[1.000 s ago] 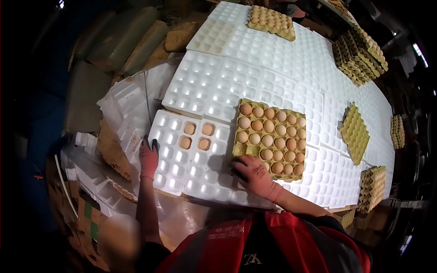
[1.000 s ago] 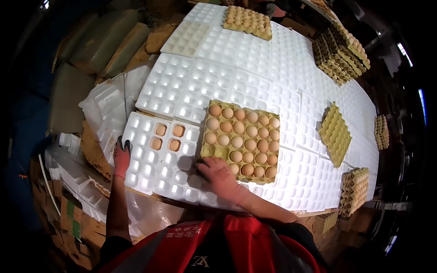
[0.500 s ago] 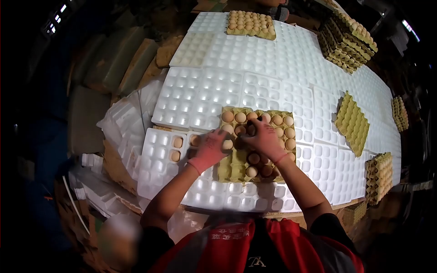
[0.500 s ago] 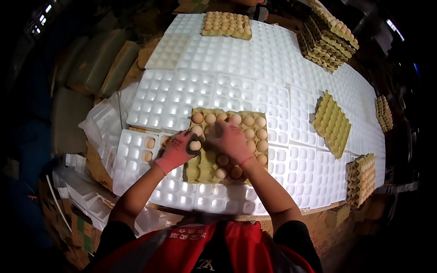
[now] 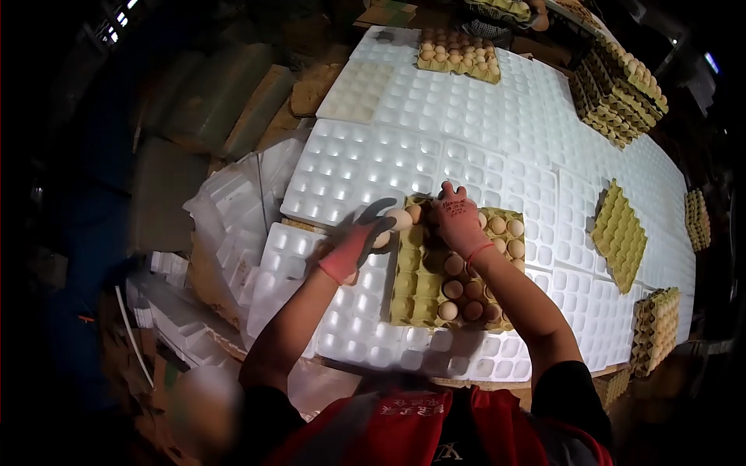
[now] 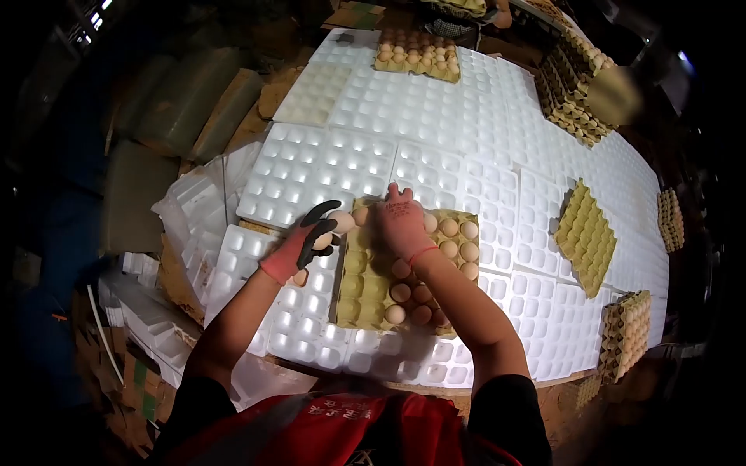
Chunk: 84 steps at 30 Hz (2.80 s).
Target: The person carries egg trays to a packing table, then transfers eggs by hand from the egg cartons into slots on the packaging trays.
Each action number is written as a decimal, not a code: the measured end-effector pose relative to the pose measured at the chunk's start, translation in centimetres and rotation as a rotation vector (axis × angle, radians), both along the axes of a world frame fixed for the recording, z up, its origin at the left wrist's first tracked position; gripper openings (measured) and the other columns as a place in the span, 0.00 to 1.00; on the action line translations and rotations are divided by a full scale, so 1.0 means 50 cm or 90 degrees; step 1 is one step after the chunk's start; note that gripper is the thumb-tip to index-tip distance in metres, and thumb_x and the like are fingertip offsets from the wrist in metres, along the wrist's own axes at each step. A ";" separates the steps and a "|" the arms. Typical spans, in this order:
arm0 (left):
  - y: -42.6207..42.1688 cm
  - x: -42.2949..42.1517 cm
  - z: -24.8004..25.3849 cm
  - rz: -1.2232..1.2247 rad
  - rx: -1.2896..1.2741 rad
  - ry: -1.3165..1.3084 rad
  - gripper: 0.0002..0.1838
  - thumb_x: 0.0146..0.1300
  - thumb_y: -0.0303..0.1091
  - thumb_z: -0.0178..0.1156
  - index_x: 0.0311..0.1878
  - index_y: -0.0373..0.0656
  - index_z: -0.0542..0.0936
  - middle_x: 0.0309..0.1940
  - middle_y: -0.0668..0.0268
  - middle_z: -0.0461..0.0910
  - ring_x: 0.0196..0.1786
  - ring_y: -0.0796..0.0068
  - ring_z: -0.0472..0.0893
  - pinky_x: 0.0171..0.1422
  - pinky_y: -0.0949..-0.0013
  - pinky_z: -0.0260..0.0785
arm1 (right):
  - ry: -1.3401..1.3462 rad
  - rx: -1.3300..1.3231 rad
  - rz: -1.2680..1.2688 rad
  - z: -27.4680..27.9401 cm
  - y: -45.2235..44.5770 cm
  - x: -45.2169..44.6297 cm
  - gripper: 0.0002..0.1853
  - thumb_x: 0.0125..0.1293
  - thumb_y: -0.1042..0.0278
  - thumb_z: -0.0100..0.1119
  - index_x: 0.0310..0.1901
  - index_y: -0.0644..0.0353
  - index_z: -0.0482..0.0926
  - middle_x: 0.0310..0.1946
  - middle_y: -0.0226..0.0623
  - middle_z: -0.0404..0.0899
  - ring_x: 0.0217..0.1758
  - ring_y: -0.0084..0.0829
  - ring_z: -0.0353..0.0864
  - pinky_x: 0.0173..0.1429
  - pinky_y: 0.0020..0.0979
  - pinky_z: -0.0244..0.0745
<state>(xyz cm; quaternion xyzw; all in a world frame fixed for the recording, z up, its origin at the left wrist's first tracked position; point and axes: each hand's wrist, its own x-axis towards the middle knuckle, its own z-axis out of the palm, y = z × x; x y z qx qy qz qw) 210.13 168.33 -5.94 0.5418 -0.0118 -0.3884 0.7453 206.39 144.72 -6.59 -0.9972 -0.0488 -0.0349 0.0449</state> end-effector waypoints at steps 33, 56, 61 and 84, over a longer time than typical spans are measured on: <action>0.068 0.252 -0.154 0.250 0.605 -0.707 0.28 0.64 0.36 0.61 0.68 0.45 0.71 0.58 0.53 0.74 0.59 0.49 0.76 0.62 0.51 0.71 | -0.057 0.291 0.041 -0.143 0.166 0.293 0.20 0.67 0.64 0.62 0.59 0.56 0.78 0.54 0.46 0.76 0.58 0.50 0.76 0.62 0.43 0.73; -0.131 -0.367 -0.071 -0.285 0.530 -0.811 0.20 0.69 0.35 0.59 0.61 0.42 0.76 0.57 0.57 0.77 0.59 0.64 0.76 0.62 0.61 0.70 | 0.135 0.885 -0.275 0.054 -0.160 -0.485 0.25 0.55 0.70 0.68 0.56 0.57 0.75 0.49 0.43 0.75 0.48 0.44 0.80 0.54 0.38 0.78; -0.129 -0.324 -0.055 -0.093 0.286 -0.433 0.24 0.62 0.30 0.67 0.62 0.38 0.75 0.52 0.57 0.79 0.54 0.66 0.81 0.57 0.64 0.75 | 0.100 0.065 0.006 -0.018 -0.068 -0.456 0.22 0.57 0.62 0.68 0.52 0.53 0.75 0.46 0.42 0.72 0.44 0.44 0.81 0.48 0.41 0.79; -0.114 -0.132 -0.052 -0.045 0.371 -0.619 0.13 0.69 0.35 0.59 0.52 0.45 0.85 0.65 0.59 0.73 0.64 0.60 0.75 0.58 0.59 0.75 | 0.216 0.911 -0.310 0.163 -0.086 -0.287 0.18 0.65 0.63 0.64 0.54 0.61 0.85 0.40 0.27 0.82 0.33 0.16 0.76 0.35 0.21 0.70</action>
